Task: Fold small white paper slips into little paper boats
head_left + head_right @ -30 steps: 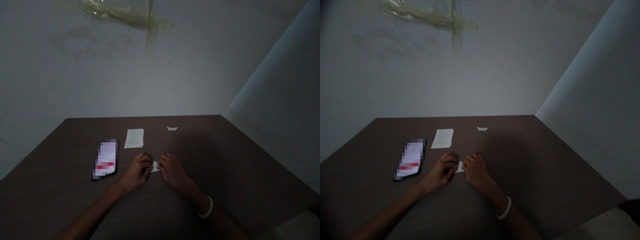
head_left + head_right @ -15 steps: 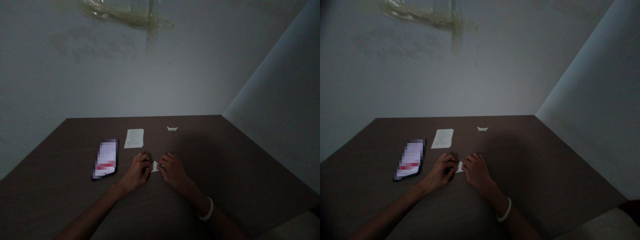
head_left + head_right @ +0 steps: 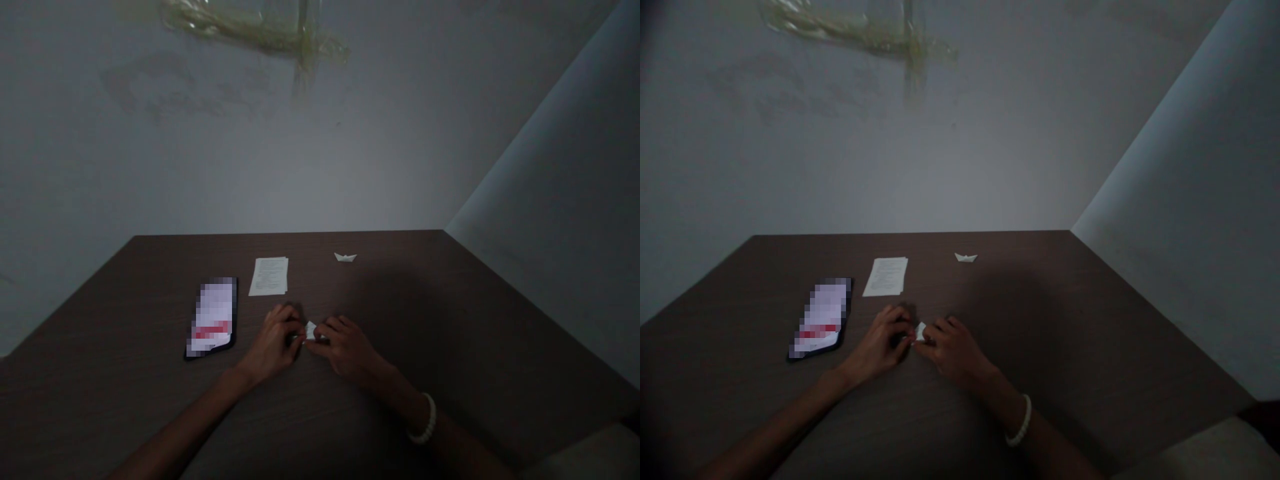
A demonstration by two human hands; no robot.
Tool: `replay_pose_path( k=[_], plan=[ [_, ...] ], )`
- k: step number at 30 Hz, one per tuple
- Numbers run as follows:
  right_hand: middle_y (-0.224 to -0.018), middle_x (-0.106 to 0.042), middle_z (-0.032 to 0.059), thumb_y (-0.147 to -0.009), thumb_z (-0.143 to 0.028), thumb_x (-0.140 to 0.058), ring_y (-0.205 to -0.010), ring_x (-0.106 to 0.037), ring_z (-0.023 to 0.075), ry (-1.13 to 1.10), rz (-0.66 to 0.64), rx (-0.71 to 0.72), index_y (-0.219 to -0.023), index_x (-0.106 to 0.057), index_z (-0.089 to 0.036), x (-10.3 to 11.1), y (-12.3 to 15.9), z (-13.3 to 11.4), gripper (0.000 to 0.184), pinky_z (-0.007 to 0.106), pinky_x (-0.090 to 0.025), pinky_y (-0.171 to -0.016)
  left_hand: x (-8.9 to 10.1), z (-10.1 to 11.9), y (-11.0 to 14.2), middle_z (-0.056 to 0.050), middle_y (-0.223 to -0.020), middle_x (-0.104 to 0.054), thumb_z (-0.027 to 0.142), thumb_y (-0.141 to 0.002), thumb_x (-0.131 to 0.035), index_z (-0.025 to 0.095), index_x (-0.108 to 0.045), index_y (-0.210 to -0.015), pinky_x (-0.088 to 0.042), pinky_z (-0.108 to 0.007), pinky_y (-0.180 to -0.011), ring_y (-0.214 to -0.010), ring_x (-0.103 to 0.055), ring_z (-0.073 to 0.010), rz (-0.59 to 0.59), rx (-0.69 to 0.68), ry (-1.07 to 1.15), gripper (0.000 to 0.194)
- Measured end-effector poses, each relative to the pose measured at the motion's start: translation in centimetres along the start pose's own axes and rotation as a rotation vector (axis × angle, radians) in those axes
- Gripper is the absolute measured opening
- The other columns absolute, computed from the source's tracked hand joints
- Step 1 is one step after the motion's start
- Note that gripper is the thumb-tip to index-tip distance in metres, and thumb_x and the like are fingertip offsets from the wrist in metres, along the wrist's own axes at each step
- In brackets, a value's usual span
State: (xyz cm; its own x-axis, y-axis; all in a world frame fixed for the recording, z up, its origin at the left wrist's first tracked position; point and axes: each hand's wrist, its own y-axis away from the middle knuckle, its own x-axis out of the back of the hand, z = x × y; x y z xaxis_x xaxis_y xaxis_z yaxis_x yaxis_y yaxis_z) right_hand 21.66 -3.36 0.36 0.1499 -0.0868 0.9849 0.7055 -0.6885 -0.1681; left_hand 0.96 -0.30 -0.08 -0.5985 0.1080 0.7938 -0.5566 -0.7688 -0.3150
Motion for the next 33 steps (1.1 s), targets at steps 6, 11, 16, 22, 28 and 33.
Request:
replay_pose_path(
  k=[6,11,16,22,28,33],
  plan=[
    [-0.112,-0.061,0.0057,-0.095,-0.021,-0.048,-0.099,-0.047,0.0219,0.023,-0.012,0.020,-0.124,-0.057,-0.029,0.1,0.1,0.0,0.031,0.035,-0.035,-0.083,-0.1,-0.3,0.1,-0.006,-0.091,-0.055,0.014,-0.082,-0.056,0.018,-0.064,-0.077,-0.039,-0.038,-0.083,-0.092,-0.047,-0.0231,-0.004,0.002,0.007,0.011],
    [-0.110,-0.061,0.0042,-0.092,-0.018,-0.052,-0.098,-0.048,0.0204,-0.038,0.018,-0.035,-0.117,-0.062,-0.029,0.1,0.6,0.3,0.029,0.034,-0.034,-0.082,0.2,-0.2,0.1,-0.005,-0.094,-0.055,0.013,-0.082,-0.055,0.018,-0.063,-0.080,-0.039,-0.038,-0.082,-0.093,-0.047,-0.0232,-0.022,0.015,-0.011,0.010],
    [-0.112,-0.060,0.0035,-0.091,-0.015,-0.052,-0.098,-0.048,0.0204,-0.066,0.061,-0.086,-0.113,-0.064,-0.029,-0.2,1.3,0.6,0.029,0.035,-0.034,-0.085,0.1,-0.1,0.2,-0.005,-0.095,-0.055,0.014,-0.083,-0.054,0.018,-0.061,-0.082,-0.038,-0.039,-0.084,-0.095,-0.047,-0.0234,-0.021,0.016,-0.015,0.008],
    [-0.112,-0.060,0.0048,-0.090,-0.015,-0.052,-0.100,-0.048,0.0206,-0.088,0.048,-0.087,-0.114,-0.064,-0.029,-0.1,1.2,0.5,0.030,0.035,-0.034,-0.085,-0.1,0.2,0.2,-0.005,-0.096,-0.055,0.026,-0.081,-0.061,0.019,-0.060,-0.085,-0.038,-0.042,-0.086,-0.095,-0.048,-0.0247,-0.024,0.051,-0.063,0.008],
    [-0.110,-0.060,0.0049,-0.091,-0.015,-0.052,-0.099,-0.048,0.0203,-0.110,0.066,-0.086,-0.112,-0.065,-0.028,-0.2,1.3,0.6,0.028,0.035,-0.035,-0.084,0.6,0.9,-0.1,-0.005,-0.097,-0.054,0.026,-0.078,-0.063,0.019,-0.062,-0.083,-0.039,-0.042,-0.081,-0.095,-0.048,-0.0266,-0.053,0.146,-0.093,0.008],
    [-0.110,-0.060,0.0046,-0.092,-0.018,-0.052,-0.099,-0.048,0.0204,-0.114,0.055,-0.097,-0.112,-0.065,-0.029,-0.2,1.3,0.6,0.027,0.034,-0.036,-0.084,1.2,0.0,-0.3,-0.004,-0.102,-0.053,0.022,-0.072,-0.068,0.021,-0.064,-0.081,-0.040,-0.045,-0.086,-0.098,-0.048,-0.0268,-0.097,0.193,-0.067,0.010]
  ],
)
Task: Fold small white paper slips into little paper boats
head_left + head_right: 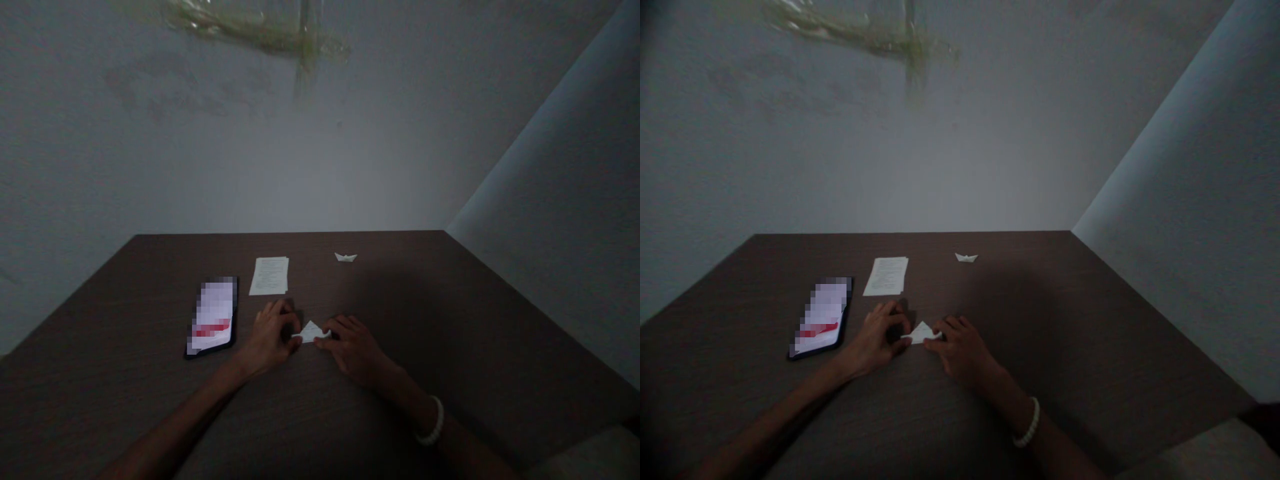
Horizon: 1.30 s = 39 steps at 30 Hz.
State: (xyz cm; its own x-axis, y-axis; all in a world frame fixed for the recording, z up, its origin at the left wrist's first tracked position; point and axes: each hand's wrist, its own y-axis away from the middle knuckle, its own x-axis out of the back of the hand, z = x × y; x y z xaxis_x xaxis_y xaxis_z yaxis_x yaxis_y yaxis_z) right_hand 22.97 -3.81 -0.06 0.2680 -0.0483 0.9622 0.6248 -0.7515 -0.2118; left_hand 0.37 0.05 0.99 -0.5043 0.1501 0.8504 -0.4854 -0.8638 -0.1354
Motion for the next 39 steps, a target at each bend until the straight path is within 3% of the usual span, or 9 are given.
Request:
replay_pose_path(
  k=[5,11,20,25,32,36,39],
  plan=[
    [-0.112,-0.059,0.0045,-0.091,-0.016,-0.052,-0.100,-0.048,0.0204,-0.004,-0.006,0.000,-0.113,-0.065,-0.029,0.0,-0.1,0.0,0.029,0.034,-0.035,-0.085,0.0,-1.1,-0.1,-0.004,-0.112,-0.050,0.019,-0.072,-0.067,0.023,-0.065,-0.084,-0.036,-0.053,-0.096,-0.109,-0.046,-0.0293,-0.042,0.005,0.028,0.013],
    [-0.113,-0.060,0.0054,-0.092,-0.016,-0.052,-0.101,-0.048,0.0206,-0.007,0.001,-0.011,-0.114,-0.065,-0.028,0.1,0.0,-0.1,0.029,0.035,-0.036,-0.086,0.9,-1.0,-0.3,-0.005,-0.108,-0.051,0.015,-0.070,-0.066,0.023,-0.067,-0.086,-0.039,-0.050,-0.093,-0.107,-0.047,-0.0291,-0.104,0.021,0.051,0.017],
    [-0.112,-0.060,0.0044,-0.088,-0.011,-0.054,-0.101,-0.049,0.0204,-0.029,0.057,-0.058,-0.114,-0.064,-0.029,-0.7,0.2,-0.5,0.033,0.035,-0.038,-0.086,0.0,-0.5,0.0,-0.005,-0.104,-0.053,0.024,-0.073,-0.070,0.020,-0.064,-0.083,-0.040,-0.047,-0.088,-0.101,-0.048,-0.0271,0.001,-0.057,0.044,0.012],
    [-0.107,-0.061,0.0056,-0.085,-0.009,-0.054,-0.099,-0.051,0.0210,-0.100,0.114,-0.134,-0.112,-0.064,-0.023,-0.4,0.0,-0.3,0.032,0.036,-0.041,-0.088,-0.5,-0.4,0.0,-0.004,-0.099,-0.055,0.020,-0.074,-0.069,0.020,-0.063,-0.081,-0.039,-0.043,-0.085,-0.097,-0.049,-0.0255,0.013,-0.049,0.053,0.009],
    [-0.109,-0.060,0.0055,-0.083,-0.024,-0.066,-0.102,-0.052,0.0211,-0.184,0.177,-0.247,-0.114,-0.061,-0.022,-0.4,-1.3,-0.1,0.031,0.036,-0.043,-0.091,-1.0,-0.4,-0.1,-0.004,-0.094,-0.059,0.019,-0.079,-0.063,0.020,-0.063,-0.079,-0.037,-0.042,-0.085,-0.096,-0.050,-0.0251,0.030,-0.060,0.078,0.001],
    [-0.103,-0.062,0.0044,-0.079,-0.020,-0.071,-0.098,-0.053,0.0203,-0.252,0.213,-0.280,-0.101,-0.064,-0.020,-0.5,-2.0,0.1,0.023,0.035,-0.043,-0.089,-1.1,-0.3,0.1,-0.003,-0.090,-0.061,0.017,-0.082,-0.061,0.019,-0.064,-0.080,-0.036,-0.039,-0.082,-0.092,-0.050,-0.0237,0.064,-0.114,0.092,0.004],
    [-0.099,-0.064,0.0042,-0.077,-0.017,-0.071,-0.094,-0.055,0.0196,-0.319,0.249,-0.295,-0.105,-0.062,-0.019,-0.6,-2.4,0.3,0.029,0.033,-0.044,-0.086,-1.1,-0.2,0.1,-0.003,-0.088,-0.063,0.015,-0.081,-0.059,0.019,-0.064,-0.077,-0.036,-0.038,-0.080,-0.091,-0.051,-0.0232,0.080,-0.136,0.078,0.007]
  ],
)
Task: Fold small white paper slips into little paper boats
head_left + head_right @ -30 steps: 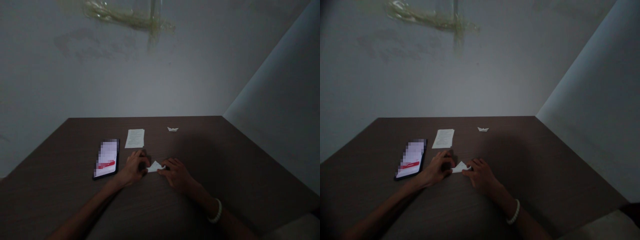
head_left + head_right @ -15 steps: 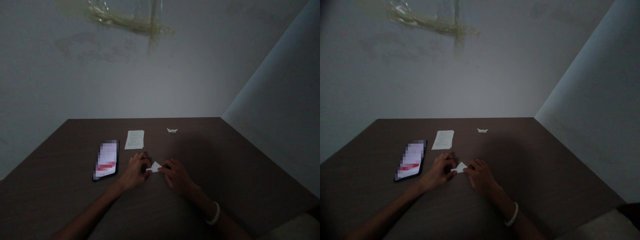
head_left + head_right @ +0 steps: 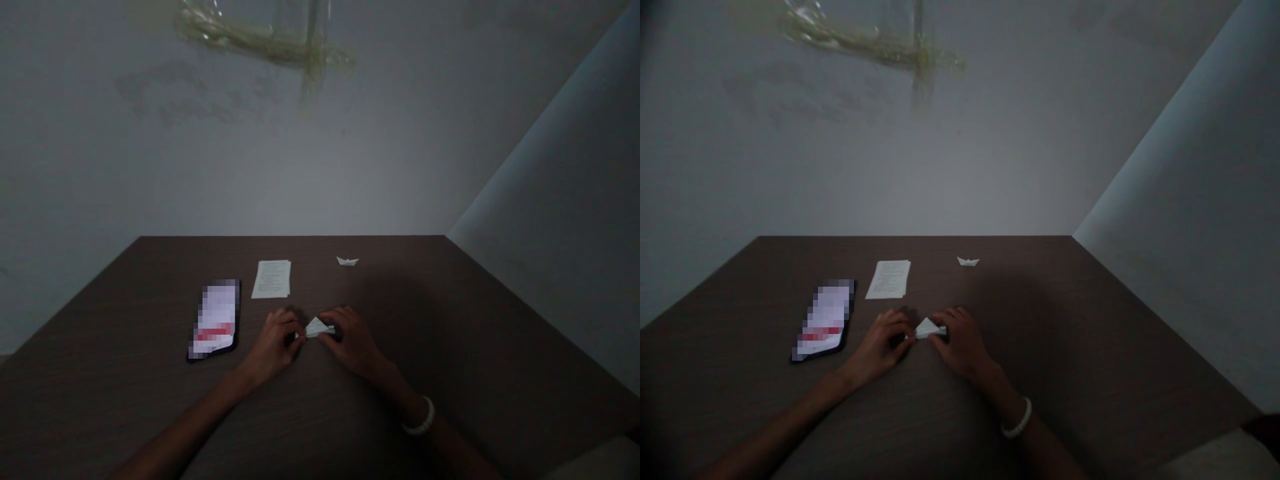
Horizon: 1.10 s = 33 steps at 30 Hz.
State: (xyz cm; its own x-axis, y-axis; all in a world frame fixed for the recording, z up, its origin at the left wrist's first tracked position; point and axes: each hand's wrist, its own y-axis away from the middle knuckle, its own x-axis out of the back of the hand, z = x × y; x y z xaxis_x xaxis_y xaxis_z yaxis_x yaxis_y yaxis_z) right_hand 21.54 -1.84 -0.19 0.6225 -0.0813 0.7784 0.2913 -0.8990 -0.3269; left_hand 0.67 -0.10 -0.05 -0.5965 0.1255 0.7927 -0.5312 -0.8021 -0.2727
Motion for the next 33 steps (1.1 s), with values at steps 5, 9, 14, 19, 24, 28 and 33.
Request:
replay_pose_path(
  k=[5,9,14,19,24,28,33],
  plan=[
    [-0.092,-0.066,0.0023,-0.076,-0.014,-0.073,-0.089,-0.056,0.0179,-0.039,0.015,0.006,-0.097,-0.063,-0.019,0.1,-0.4,0.2,0.024,0.030,-0.043,-0.081,-0.1,-0.1,0.0,-0.003,-0.085,-0.064,0.013,-0.082,-0.055,0.019,-0.063,-0.077,-0.036,-0.037,-0.079,-0.087,-0.052,-0.0217,0.020,-0.036,-0.015,0.012],
    [-0.088,-0.066,0.0007,-0.076,-0.014,-0.073,-0.085,-0.057,0.0159,-0.014,0.017,0.046,-0.083,-0.061,-0.019,0.3,-0.5,0.4,0.015,0.030,-0.041,-0.082,-0.1,-0.3,0.1,-0.002,-0.083,-0.063,0.011,-0.080,-0.056,0.020,-0.063,-0.077,-0.036,-0.036,-0.079,-0.086,-0.052,-0.0216,0.018,-0.048,-0.021,0.012],
    [-0.081,-0.065,-0.0006,-0.079,-0.015,-0.070,-0.078,-0.057,0.0153,-0.040,-0.015,0.064,-0.083,-0.061,-0.020,0.2,-0.2,0.7,0.011,0.029,-0.041,-0.079,-0.2,-0.3,0.2,-0.003,-0.081,-0.060,0.016,-0.081,-0.057,0.020,-0.061,-0.082,-0.038,-0.036,-0.076,-0.083,-0.052,-0.0218,0.012,0.017,-0.032,0.005],
    [-0.084,-0.065,0.0009,-0.082,-0.011,-0.066,-0.082,-0.056,0.0158,-0.007,-0.026,0.162,-0.088,-0.065,-0.021,0.0,0.0,1.1,0.012,0.028,-0.042,-0.078,-0.2,-0.1,0.3,-0.004,-0.088,-0.061,0.016,-0.084,-0.054,0.019,-0.061,-0.092,-0.038,-0.036,-0.079,-0.088,-0.052,-0.0222,0.021,-0.013,-0.052,0.011],
    [-0.088,-0.066,0.0015,-0.083,-0.008,-0.063,-0.084,-0.056,0.0149,0.082,-0.054,0.228,-0.085,-0.066,-0.020,0.0,0.1,1.1,0.012,0.027,-0.043,-0.081,0.1,0.2,0.3,-0.006,-0.090,-0.062,0.016,-0.086,-0.052,0.020,-0.066,-0.095,-0.038,-0.037,-0.078,-0.090,-0.050,-0.0235,-0.014,-0.100,-0.151,0.017],
    [-0.091,-0.069,0.0027,-0.086,-0.007,-0.059,-0.087,-0.057,0.0157,0.151,-0.092,0.298,-0.088,-0.067,-0.019,0.2,0.0,1.0,0.015,0.027,-0.044,-0.083,0.2,0.5,0.4,-0.007,-0.089,-0.062,0.018,-0.091,-0.048,0.020,-0.067,-0.094,-0.038,-0.038,-0.078,-0.089,-0.050,-0.0235,-0.044,-0.142,-0.224,0.020],
    [-0.100,-0.069,0.0042,-0.088,-0.008,-0.055,-0.090,-0.055,0.0183,0.291,-0.157,0.361,-0.100,-0.067,-0.021,0.4,0.3,1.0,0.021,0.030,-0.044,-0.082,0.0,0.6,0.6,-0.008,-0.093,-0.060,0.018,-0.093,-0.046,0.020,-0.066,-0.097,-0.037,-0.039,-0.078,-0.091,-0.050,-0.0236,-0.072,-0.167,-0.310,0.021]
  ],
)
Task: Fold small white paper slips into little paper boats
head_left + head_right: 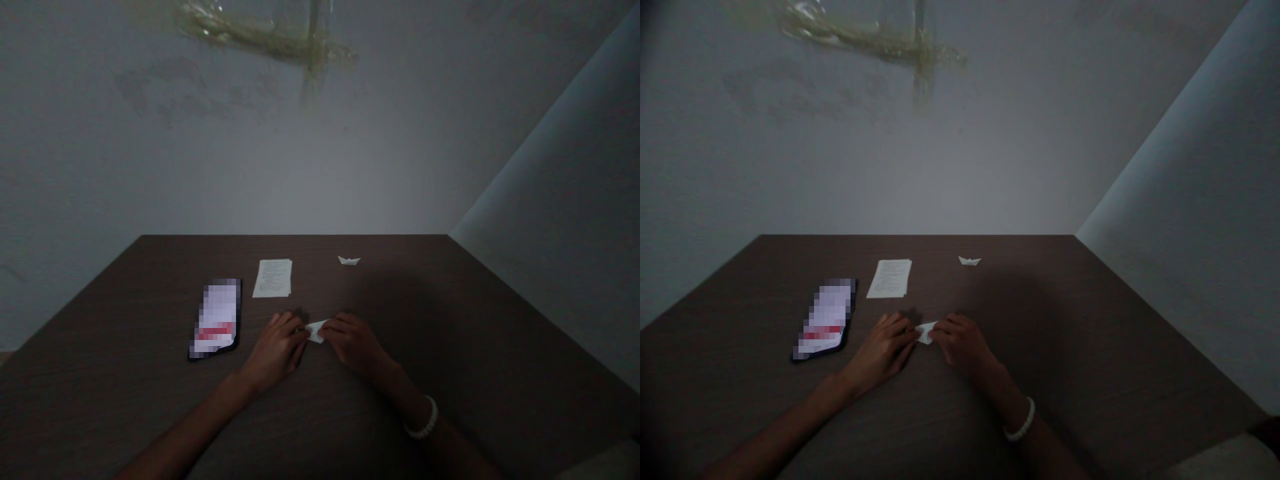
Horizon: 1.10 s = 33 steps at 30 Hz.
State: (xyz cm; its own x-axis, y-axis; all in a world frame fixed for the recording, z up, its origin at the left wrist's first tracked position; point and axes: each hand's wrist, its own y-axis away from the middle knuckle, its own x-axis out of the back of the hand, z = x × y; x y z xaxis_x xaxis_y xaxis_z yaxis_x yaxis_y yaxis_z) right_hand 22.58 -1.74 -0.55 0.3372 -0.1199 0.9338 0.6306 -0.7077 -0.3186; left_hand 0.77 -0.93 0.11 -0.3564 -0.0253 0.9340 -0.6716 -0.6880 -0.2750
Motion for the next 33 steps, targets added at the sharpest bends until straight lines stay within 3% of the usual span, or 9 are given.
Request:
replay_pose_path(
  k=[15,23,33],
  plan=[
    [-0.118,-0.061,0.0066,-0.091,-0.013,-0.051,-0.106,-0.049,0.0225,0.065,-0.121,-0.048,-0.122,-0.060,-0.026,0.9,0.0,-0.7,0.035,0.036,-0.039,-0.087,1.0,-0.6,-0.3,-0.009,-0.097,-0.057,0.013,-0.092,-0.045,0.021,-0.062,-0.114,-0.038,-0.038,-0.078,-0.094,-0.049,-0.0255,-0.073,-0.167,-0.087,0.029],
    [-0.118,-0.060,0.0055,-0.090,-0.016,-0.054,-0.105,-0.049,0.0228,0.040,-0.085,-0.143,-0.115,-0.063,-0.026,1.5,0.8,-0.7,0.029,0.036,-0.041,-0.088,1.2,-0.9,-0.3,-0.007,-0.092,-0.058,0.017,-0.094,-0.046,0.017,-0.065,-0.102,-0.037,-0.036,-0.077,-0.091,-0.049,-0.0230,-0.030,-0.200,-0.078,0.020],
    [-0.112,-0.061,0.0059,-0.090,-0.022,-0.055,-0.103,-0.051,0.0226,0.017,0.010,-0.234,-0.108,-0.066,-0.024,1.5,2.1,0.1,0.022,0.037,-0.042,-0.086,1.7,-1.6,-0.5,-0.007,-0.087,-0.058,0.016,-0.093,-0.049,0.016,-0.066,-0.088,-0.036,-0.035,-0.074,-0.087,-0.049,-0.0214,-0.056,-0.234,-0.046,0.017]
  ],
)
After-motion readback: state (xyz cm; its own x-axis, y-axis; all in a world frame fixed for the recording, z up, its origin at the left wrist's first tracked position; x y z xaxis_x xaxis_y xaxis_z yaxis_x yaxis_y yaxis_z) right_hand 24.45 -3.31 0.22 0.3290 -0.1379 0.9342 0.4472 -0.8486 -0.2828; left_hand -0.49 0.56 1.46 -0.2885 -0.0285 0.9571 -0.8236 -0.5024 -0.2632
